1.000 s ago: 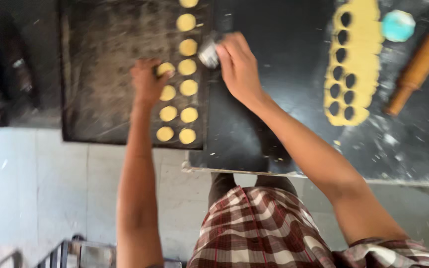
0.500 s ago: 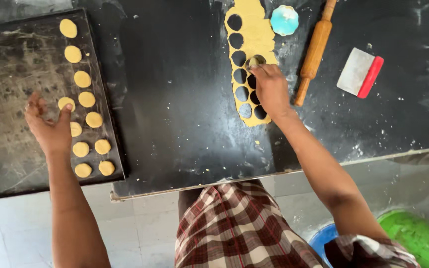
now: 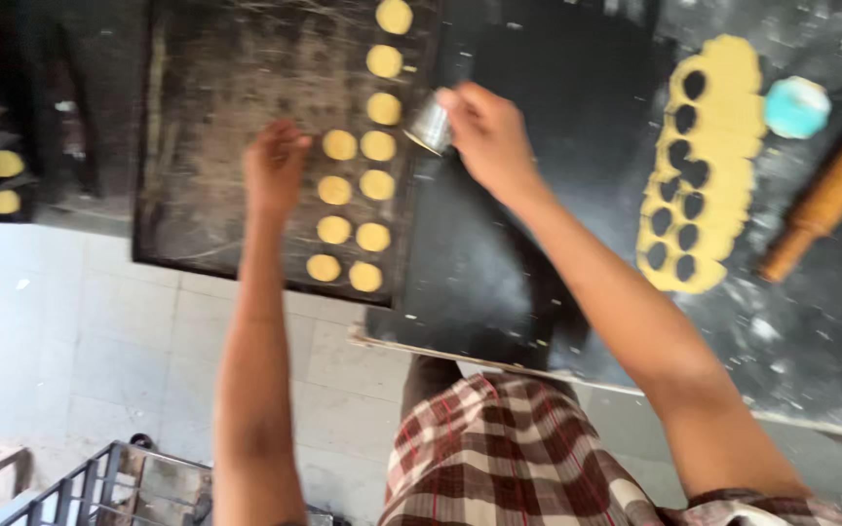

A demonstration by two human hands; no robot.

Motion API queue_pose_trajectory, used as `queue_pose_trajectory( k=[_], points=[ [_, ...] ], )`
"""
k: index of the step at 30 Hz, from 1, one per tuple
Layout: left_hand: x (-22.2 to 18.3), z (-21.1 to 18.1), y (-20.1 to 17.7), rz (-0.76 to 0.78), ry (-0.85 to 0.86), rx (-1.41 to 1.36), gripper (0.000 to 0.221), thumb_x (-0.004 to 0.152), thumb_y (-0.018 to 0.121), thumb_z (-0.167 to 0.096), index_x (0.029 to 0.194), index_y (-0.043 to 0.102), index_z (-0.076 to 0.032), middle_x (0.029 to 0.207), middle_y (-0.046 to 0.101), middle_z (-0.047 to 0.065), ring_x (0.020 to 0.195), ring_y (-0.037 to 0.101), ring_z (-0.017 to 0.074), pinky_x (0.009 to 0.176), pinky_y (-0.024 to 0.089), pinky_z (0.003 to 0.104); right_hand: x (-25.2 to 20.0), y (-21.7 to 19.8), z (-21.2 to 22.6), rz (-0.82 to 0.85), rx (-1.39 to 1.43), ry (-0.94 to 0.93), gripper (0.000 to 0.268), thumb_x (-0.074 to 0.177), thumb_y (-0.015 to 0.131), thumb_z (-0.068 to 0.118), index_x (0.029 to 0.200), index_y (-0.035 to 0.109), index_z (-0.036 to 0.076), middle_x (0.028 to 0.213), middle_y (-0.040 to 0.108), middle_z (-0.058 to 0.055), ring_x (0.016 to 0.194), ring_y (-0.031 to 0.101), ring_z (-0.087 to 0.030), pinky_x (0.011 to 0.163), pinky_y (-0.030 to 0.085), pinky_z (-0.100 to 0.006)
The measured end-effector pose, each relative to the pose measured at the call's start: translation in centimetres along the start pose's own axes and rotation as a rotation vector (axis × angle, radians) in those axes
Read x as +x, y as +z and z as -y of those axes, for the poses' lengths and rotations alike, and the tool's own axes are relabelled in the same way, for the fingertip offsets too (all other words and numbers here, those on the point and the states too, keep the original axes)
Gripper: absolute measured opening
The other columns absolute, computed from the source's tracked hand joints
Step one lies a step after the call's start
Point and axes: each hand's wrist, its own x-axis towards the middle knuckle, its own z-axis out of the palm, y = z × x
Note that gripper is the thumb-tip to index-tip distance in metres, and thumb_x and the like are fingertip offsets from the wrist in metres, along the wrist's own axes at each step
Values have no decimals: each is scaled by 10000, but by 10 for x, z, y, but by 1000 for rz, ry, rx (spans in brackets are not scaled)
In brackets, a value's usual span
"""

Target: The person rolls out dough on a table using a rolling pin, cuts circular shapes from the dough with a metal cutter, and places them onto a baking tray.

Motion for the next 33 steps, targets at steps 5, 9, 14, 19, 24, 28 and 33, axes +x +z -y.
queue_pose_trajectory(
  k=[5, 9, 14, 19, 24, 28, 33],
  points=[
    [39, 15, 25, 90, -76, 70, 401, 935, 777, -111, 1304, 652, -19, 1108, 685, 112, 899, 692, 155, 756, 565, 315, 73, 110, 26, -182, -395, -737, 160, 1146, 533, 148, 1071, 605, 27, 1000, 591, -137, 912, 598, -347, 812, 486, -418],
    [62, -5, 41, 93, 483, 520, 477, 801, 919, -166, 1212, 708, -48, 1160, 664, 183, 1079, 593, 370, 926, 448, 488, 39, 63, 12, -345, -266, -515, 149, 1125, 540, 126, 1058, 599, 6, 964, 562, -155, 841, 586, -321, 771, 495, -396],
    [73, -31, 39, 399, 353, 147, 284, 892, 763, 163, 1061, 680, -50, 1232, 623, 108, 1124, 645, 217, 885, 554, 342, -101, -73, -13, -520, -425, -320, 77, 1045, 643, 68, 1066, 669, -2, 942, 648, -139, 785, 639, -253, 698, 501, -342],
    [57, -38, 48, 264, -31, -25, 521, 967, 767, 69, 1425, 536, -25, 1204, 620, 74, 1061, 584, 131, 925, 538, 286, -160, -218, -15, -691, -775, -329, 111, 1009, 693, -71, 1104, 691, -13, 1011, 687, -155, 916, 652, -324, 811, 523, -396],
    [31, -70, 67, 102, 289, 119, 688, 956, 794, 127, 1540, 443, 29, 1432, 554, 131, 1333, 536, 203, 1153, 490, 364, -130, -286, -67, -546, -865, -482, 285, 865, 653, -154, 1109, 701, -15, 1050, 704, -195, 973, 643, -382, 841, 534, -435],
    [10, -92, 52, 34, 65, 244, 776, 975, 832, -3, 1620, 400, 15, 1355, 603, 80, 1253, 559, 182, 931, 439, 317, -89, -311, -82, -368, -877, -450, 185, 887, 648, -90, 1032, 697, 13, 991, 706, -177, 905, 657, -375, 806, 528, -432],
    [14, -86, 27, -18, -455, -869, 569, 895, 699, -203, 1397, 531, 3, 1058, 697, 106, 939, 707, 219, 967, 588, 352, -48, -282, -51, -464, -441, 86, 322, 1077, 700, 258, 887, 653, 3, 671, 554, -57, 575, 495, -173, 566, 400, -347]
  ],
)
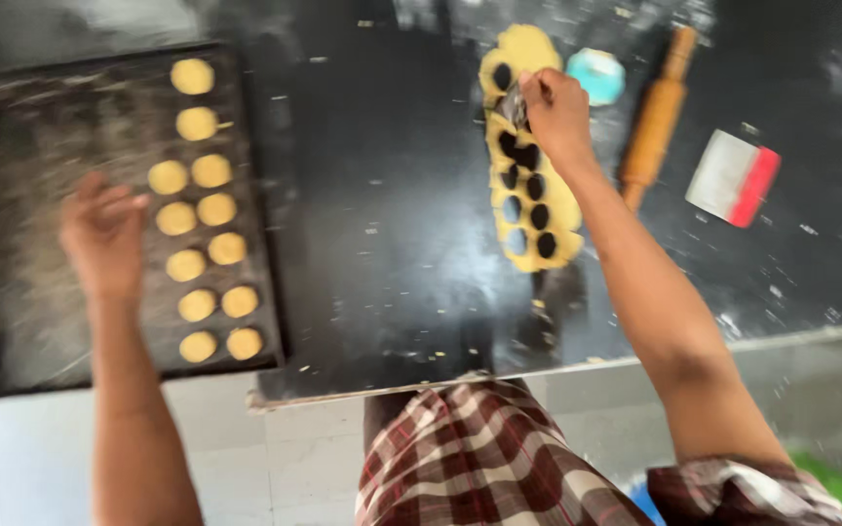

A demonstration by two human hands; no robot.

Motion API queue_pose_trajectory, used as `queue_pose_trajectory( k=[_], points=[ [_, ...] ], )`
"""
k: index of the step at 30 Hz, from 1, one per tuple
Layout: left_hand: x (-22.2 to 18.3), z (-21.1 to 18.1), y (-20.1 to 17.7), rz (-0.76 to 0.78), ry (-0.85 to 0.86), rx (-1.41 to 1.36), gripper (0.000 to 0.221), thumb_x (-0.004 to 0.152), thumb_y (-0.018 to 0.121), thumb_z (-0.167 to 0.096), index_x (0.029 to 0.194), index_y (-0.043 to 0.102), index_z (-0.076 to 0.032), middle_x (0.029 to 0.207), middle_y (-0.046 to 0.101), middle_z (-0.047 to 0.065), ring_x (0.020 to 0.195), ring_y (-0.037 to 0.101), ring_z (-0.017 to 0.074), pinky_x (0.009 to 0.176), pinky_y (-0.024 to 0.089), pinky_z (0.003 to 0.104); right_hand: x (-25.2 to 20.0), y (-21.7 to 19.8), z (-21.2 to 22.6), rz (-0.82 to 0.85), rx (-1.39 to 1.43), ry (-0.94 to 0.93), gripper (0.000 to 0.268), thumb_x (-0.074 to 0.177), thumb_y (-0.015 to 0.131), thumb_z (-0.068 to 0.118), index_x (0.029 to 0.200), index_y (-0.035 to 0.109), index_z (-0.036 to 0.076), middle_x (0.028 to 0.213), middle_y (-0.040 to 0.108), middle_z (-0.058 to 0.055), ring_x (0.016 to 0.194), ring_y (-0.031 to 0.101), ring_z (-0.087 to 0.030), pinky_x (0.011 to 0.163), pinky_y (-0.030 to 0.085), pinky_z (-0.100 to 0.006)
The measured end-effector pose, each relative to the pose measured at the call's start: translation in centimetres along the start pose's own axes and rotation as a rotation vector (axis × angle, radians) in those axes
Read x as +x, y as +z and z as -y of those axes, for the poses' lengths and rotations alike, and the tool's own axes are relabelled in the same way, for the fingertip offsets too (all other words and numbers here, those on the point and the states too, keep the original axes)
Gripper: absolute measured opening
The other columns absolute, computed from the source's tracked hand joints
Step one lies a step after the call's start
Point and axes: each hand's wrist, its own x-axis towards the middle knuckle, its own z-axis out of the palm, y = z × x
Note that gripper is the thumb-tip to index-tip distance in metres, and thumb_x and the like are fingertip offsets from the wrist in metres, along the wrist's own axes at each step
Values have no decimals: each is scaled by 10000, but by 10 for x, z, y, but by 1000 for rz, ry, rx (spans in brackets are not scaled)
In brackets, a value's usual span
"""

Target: The person rolls out dough on a table using a rolling pin, cuts circular shapes from the dough with a metal cutter, and places them onto a baking tray.

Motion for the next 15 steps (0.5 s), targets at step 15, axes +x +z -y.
queue_pose_trajectory(
  k=[15],
  points=[
    [132, 30, -17, 191, 791, 1181, 375, 878, 869, -63, 1203, 691, -2, 1134, 655, 128, 1018, 595, 285, 864, 529, 389, 4, 344, 232, -166, 393, -543, 166, 1112, 577, 157, 1067, 603, -1, 938, 633, -161, 818, 650, -376, 729, 514, -406]
  ],
)
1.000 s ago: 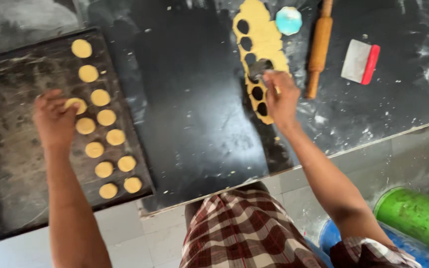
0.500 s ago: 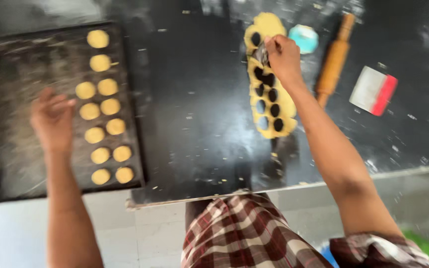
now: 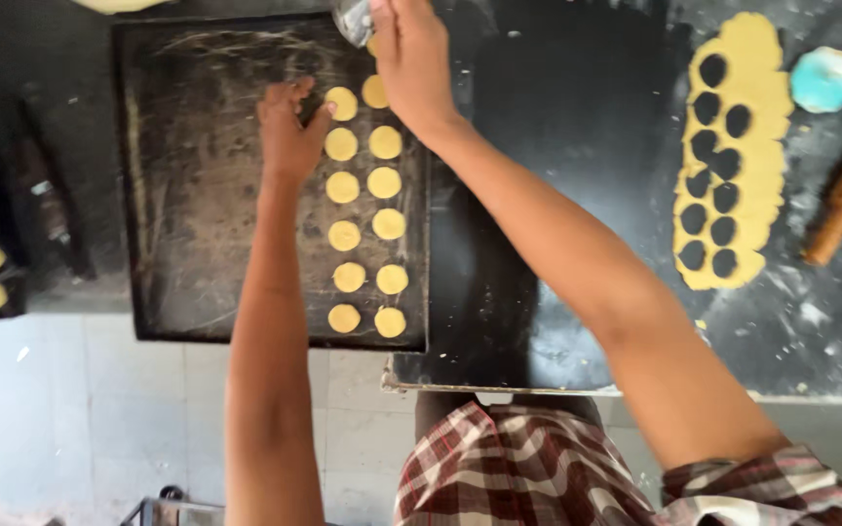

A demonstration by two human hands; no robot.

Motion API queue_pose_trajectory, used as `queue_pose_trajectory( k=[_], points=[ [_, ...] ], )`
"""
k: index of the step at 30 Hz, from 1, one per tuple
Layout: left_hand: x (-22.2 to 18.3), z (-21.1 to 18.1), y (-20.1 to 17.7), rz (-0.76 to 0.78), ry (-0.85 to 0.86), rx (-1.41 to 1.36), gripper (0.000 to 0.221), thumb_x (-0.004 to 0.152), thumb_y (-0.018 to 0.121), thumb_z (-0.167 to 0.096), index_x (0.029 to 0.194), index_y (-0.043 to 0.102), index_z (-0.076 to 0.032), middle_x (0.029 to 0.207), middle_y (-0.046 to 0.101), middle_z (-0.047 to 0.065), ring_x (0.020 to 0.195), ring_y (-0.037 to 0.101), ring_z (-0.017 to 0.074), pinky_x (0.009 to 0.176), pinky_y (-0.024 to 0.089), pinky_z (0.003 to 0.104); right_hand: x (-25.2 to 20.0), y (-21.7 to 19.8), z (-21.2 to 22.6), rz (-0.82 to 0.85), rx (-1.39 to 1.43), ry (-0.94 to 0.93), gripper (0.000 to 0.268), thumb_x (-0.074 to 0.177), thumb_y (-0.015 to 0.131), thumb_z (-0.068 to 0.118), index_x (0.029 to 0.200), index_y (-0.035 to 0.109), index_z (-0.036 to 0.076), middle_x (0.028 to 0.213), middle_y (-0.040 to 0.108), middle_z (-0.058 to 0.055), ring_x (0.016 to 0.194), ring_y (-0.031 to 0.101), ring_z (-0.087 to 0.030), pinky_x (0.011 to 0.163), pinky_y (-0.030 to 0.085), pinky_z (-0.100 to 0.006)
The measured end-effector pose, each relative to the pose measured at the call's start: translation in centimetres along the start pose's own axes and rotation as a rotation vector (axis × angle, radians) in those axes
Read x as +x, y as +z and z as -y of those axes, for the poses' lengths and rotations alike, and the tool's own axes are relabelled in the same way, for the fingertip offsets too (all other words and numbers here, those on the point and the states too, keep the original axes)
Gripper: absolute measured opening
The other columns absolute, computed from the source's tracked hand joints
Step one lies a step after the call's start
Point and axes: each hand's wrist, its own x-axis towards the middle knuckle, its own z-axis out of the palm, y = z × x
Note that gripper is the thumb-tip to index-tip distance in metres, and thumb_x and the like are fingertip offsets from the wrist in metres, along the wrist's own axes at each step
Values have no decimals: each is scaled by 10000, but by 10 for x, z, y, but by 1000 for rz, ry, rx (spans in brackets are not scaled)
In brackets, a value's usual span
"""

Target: The person rolls out dough on a table using a rolling pin, cuts circular shapes from the dough with a metal cutter, and places them onto a baking tray.

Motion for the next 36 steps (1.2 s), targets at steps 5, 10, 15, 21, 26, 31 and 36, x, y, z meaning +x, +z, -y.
queue_pose_trajectory(
  k=[5, 10, 15, 21, 26, 31, 36],
  points=[
    [22, -24, -11, 317, -279, -327, 275, 893, 806, -40, 1090, 616, -26, 1070, 662, 74, 976, 646, 170, 849, 526, 328, -47, -169, 16, 159, -186, 49, 89, 1055, 630, 60, 1021, 631, -22, 964, 628, -159, 760, 600, -287, 662, 483, -387],
    [20, -35, -15, 226, -433, -525, 448, 866, 788, 33, 1249, 592, -91, 1037, 607, 5, 901, 609, 61, 774, 523, 215, -71, -345, 0, -52, -638, 66, 57, 1020, 683, 1, 1070, 710, -1, 1020, 725, -140, 864, 692, -280, 764, 541, -376],
    [11, -36, -4, 219, -321, -174, 377, 985, 827, 34, 1326, 671, -2, 1126, 663, 47, 975, 602, 96, 880, 517, 242, -48, -419, -60, 43, -708, 2, 139, 980, 690, -87, 1097, 715, -17, 1057, 717, -170, 893, 687, -328, 766, 539, -392],
    [-13, -47, -17, 38, -88, -66, 513, 995, 860, 72, 1422, 576, 84, 1325, 601, 145, 1249, 524, 174, 1061, 483, 310, -28, -437, -119, 229, -703, -4, 189, 896, 661, -85, 1043, 733, 10, 916, 700, -150, 798, 676, -314, 714, 527, -380],
    [-14, -54, -43, 36, -404, -299, 446, 998, 778, -2, 1408, 601, -9, 1258, 665, 68, 1093, 643, 123, 955, 559, 250, -2, -419, -124, -9, -284, 602, 259, 1077, 697, 244, 915, 700, 42, 692, 617, -27, 567, 555, -100, 528, 428, -276],
    [-7, -20, -43, 13, -358, -262, 307, 1026, 766, -42, 1310, 657, 3, 1076, 720, 52, 985, 675, 97, 886, 553, 237, 2, -251, -76, 270, 330, 912, 330, 1037, 678, 365, 807, 602, 142, 714, 496, 94, 617, 428, -14, 522, 331, -213],
    [31, 15, -4, 25, -438, -525, 335, 972, 748, -120, 1282, 660, -27, 983, 691, 17, 763, 575, 77, 638, 456, 270, 12, -32, -36, 270, 111, 93, 294, 1130, 602, 258, 949, 587, 26, 780, 534, -88, 683, 518, -176, 619, 435, -334]
  ],
)
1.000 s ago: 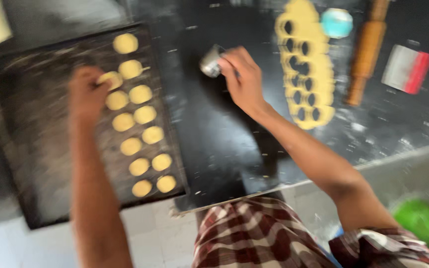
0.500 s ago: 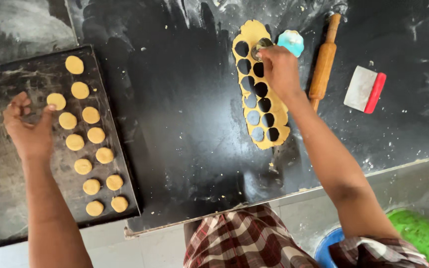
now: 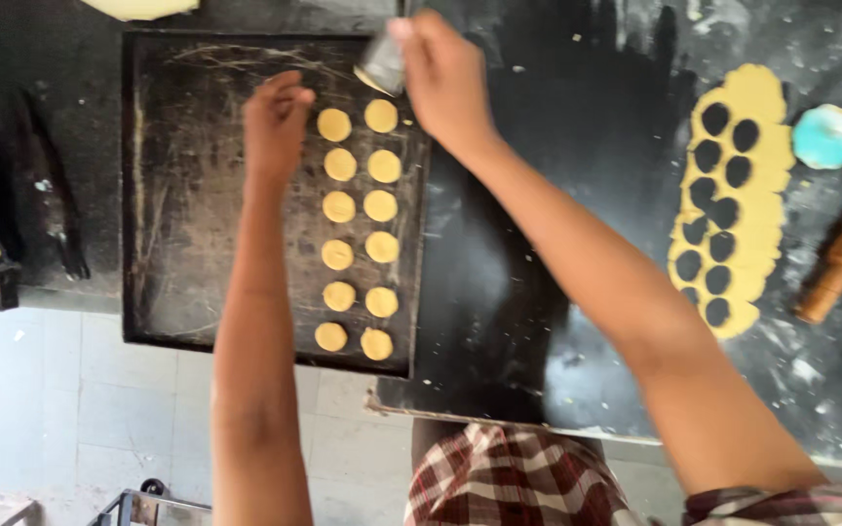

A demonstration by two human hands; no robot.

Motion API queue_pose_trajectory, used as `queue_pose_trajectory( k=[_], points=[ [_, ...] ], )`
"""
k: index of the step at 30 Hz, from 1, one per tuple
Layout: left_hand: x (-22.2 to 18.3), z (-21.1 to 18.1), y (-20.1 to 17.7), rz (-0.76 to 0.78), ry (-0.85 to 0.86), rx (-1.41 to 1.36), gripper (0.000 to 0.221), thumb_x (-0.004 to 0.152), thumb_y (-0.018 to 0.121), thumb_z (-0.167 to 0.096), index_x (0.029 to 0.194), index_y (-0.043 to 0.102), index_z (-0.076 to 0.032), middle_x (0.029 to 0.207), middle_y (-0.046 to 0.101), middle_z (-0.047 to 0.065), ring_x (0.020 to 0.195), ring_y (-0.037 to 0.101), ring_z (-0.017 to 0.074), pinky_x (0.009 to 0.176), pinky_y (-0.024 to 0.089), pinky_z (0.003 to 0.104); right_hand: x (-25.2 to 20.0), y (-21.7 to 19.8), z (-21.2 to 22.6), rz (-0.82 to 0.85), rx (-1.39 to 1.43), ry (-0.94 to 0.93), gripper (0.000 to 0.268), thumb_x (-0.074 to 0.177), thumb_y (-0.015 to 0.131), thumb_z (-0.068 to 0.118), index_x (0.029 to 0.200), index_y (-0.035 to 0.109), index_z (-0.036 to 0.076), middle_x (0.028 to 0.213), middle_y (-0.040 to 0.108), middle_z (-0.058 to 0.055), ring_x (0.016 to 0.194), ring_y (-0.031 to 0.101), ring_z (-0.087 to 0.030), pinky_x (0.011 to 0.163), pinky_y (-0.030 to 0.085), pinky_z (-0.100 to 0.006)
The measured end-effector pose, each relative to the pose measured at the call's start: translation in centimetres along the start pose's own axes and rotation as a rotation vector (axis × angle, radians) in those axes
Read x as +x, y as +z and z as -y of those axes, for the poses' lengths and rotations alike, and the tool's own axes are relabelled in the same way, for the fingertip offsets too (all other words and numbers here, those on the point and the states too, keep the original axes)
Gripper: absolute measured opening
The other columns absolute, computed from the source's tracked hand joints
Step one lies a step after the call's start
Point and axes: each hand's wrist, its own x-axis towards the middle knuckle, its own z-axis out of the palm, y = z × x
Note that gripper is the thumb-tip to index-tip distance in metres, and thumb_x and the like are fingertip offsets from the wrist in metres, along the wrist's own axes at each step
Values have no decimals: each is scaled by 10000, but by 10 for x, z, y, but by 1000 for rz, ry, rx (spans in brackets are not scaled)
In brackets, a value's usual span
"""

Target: The person rolls out dough on a table using a rolling pin, cuts circular shapes from the dough with a metal cutter, and places them onto a baking tray.

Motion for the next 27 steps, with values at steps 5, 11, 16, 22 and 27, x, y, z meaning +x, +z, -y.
queue_pose_trajectory(
  k=[5, 11, 16, 22, 27],
  points=[
    [20, 11, 18, -23, 357, 497, 272, 972, 841, -129, 1203, 722, -49, 1053, 607, 101, 826, 558, 176, 705, 501, 314, 21, 48, -8, -164, -291, -247, 174, 1116, 560, 193, 1054, 627, 45, 922, 635, -140, 830, 648, -322, 726, 510, -390],
    [40, 5, 35, 151, 92, 35, 315, 891, 791, 34, 1046, 545, -87, 1061, 574, 38, 941, 556, 151, 814, 492, 294, -90, -117, 20, -263, -31, 223, 218, 1138, 565, 194, 1060, 601, -6, 963, 644, -47, 835, 641, -89, 745, 536, -250],
    [26, 5, 33, 69, 213, 375, 596, 910, 815, 76, 1444, 575, -36, 1223, 572, 51, 1039, 537, 149, 905, 508, 291, -147, -281, 37, -356, -551, 137, 44, 1095, 659, -22, 1130, 682, -36, 967, 662, -128, 876, 648, -233, 784, 515, -331],
    [-43, -12, 35, -36, 109, 629, 628, 972, 861, -18, 1493, 515, 24, 1158, 561, 79, 904, 538, 136, 809, 490, 294, -125, -381, -36, -192, -829, -161, 238, 954, 672, -142, 1160, 712, -29, 1041, 706, -203, 975, 656, -401, 856, 541, -428],
    [-61, -9, 45, -60, 36, 324, 662, 895, 814, 68, 1491, 527, 27, 1194, 578, 31, 1009, 560, 80, 878, 524, 230, -107, -404, -117, 41, -870, -161, 177, 885, 643, -83, 1007, 723, 17, 994, 706, -208, 927, 667, -425, 838, 535, -463]
  ],
)
